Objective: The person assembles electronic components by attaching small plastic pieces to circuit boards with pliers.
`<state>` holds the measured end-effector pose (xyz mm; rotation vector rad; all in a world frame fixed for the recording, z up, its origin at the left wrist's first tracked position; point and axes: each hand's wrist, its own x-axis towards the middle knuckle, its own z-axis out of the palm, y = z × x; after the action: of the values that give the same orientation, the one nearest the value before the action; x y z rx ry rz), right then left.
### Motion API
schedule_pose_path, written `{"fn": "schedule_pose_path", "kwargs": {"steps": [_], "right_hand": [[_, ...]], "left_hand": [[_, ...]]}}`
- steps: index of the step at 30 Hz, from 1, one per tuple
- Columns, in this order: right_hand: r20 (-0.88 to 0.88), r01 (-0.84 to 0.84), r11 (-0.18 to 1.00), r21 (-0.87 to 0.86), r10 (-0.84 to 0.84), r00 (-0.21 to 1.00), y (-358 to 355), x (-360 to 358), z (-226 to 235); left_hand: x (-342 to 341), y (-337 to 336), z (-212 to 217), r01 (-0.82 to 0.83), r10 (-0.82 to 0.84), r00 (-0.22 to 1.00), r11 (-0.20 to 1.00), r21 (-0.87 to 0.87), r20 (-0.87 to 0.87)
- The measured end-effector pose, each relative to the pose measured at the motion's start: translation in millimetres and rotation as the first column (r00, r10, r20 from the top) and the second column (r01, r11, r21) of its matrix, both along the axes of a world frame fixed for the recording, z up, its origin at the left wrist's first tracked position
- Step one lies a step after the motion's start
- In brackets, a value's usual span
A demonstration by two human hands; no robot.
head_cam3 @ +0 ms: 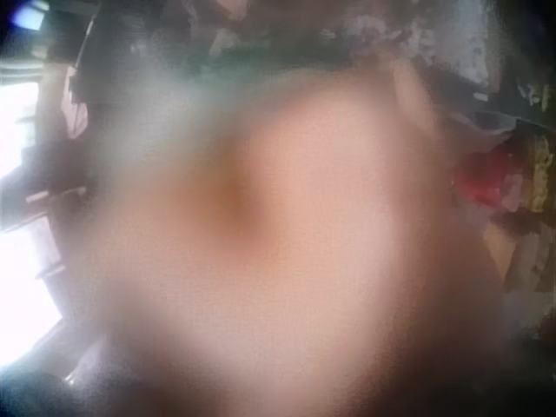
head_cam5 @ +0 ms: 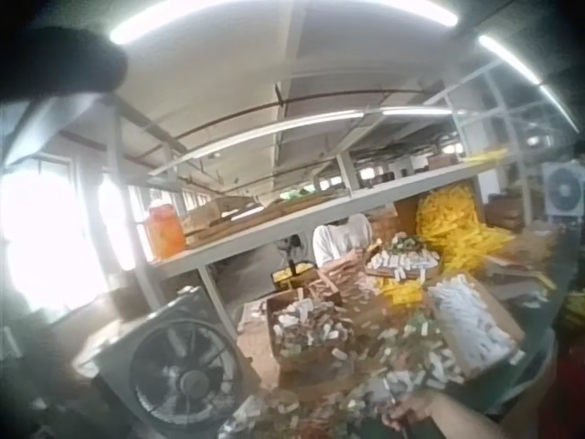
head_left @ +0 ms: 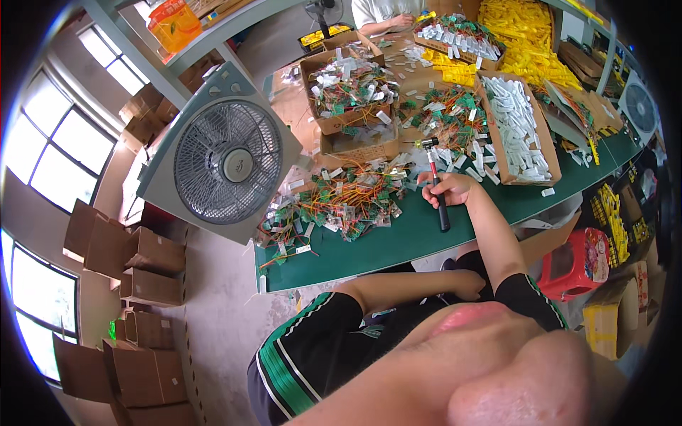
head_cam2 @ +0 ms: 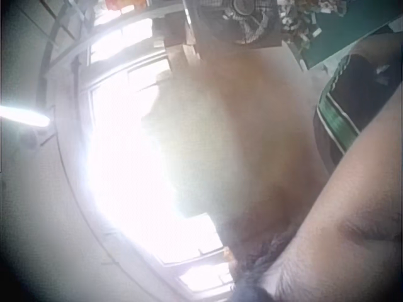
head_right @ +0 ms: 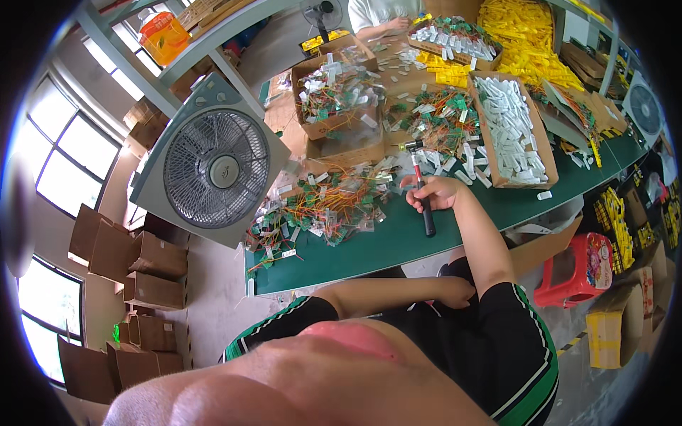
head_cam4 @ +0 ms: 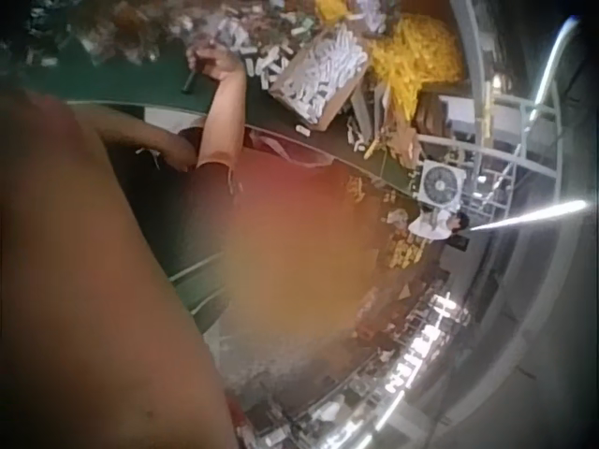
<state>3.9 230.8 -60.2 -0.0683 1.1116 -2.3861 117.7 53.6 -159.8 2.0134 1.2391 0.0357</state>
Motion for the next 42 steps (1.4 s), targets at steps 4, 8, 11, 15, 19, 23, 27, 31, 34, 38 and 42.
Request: {"fn": "schedule_pose_path", "kwargs": {"steps": [4,8,11,15,19,23,27,31,34,38,42], "right_hand": [[-0.052,0.102,0.994,0.026,-0.101,0.994,0,10,-7],[-0.163,0.074,0.99,-0.121,-0.093,0.982,11,8,-18],[-0.333,0.039,0.979,-0.199,-0.105,0.937,35,5,-23],[-0.418,-0.085,0.886,-0.455,-0.129,0.899,59,18,-26],[-0.622,-0.101,0.913,-0.395,-0.185,0.761,60,25,-21],[-0.71,-0.159,0.89,-0.428,-0.223,0.668,60,43,-1],[-0.569,0.066,0.836,-0.545,-0.426,0.703,49,82,-9],[-0.57,0.059,0.841,-0.538,-0.415,0.71,2,132,-30],[-0.479,0.148,0.868,-0.474,-0.396,0.784,-3,160,-48],[-0.277,0.31,0.82,-0.482,-0.478,0.833,-18,168,-40],[-0.175,0.51,0.796,-0.327,-0.581,0.795,-22,169,-35]], "left_hand": [[13,-39,6,-0.343,0.325,0.934,0.932,0.117,0.145],[-4,-42,55,-0.213,0.218,0.973,0.975,-0.067,0.071],[-37,-43,83,-0.048,0.06,0.995,0.989,-0.143,0.081],[-103,-38,115,-0.317,0.308,0.85,0.947,-0.052,0.428],[-161,-15,145,-0.682,0.611,0.657,0.731,0.002,0.442],[-186,17,138,-0.892,0.768,0.417,0.45,0.056,0.486],[-194,63,108,-0.822,0.715,0.519,0.267,0.503,0.468],[-193,105,103,-0.728,0.749,0.592,0.339,0.596,0.297],[-186,136,96,-0.561,0.706,0.699,0.439,0.702,0.117],[-203,150,75,-0.259,0.586,0.798,0.545,0.797,-0.142],[-166,148,96,-0.491,0.721,0.646,0.643,0.588,-0.249]]}}
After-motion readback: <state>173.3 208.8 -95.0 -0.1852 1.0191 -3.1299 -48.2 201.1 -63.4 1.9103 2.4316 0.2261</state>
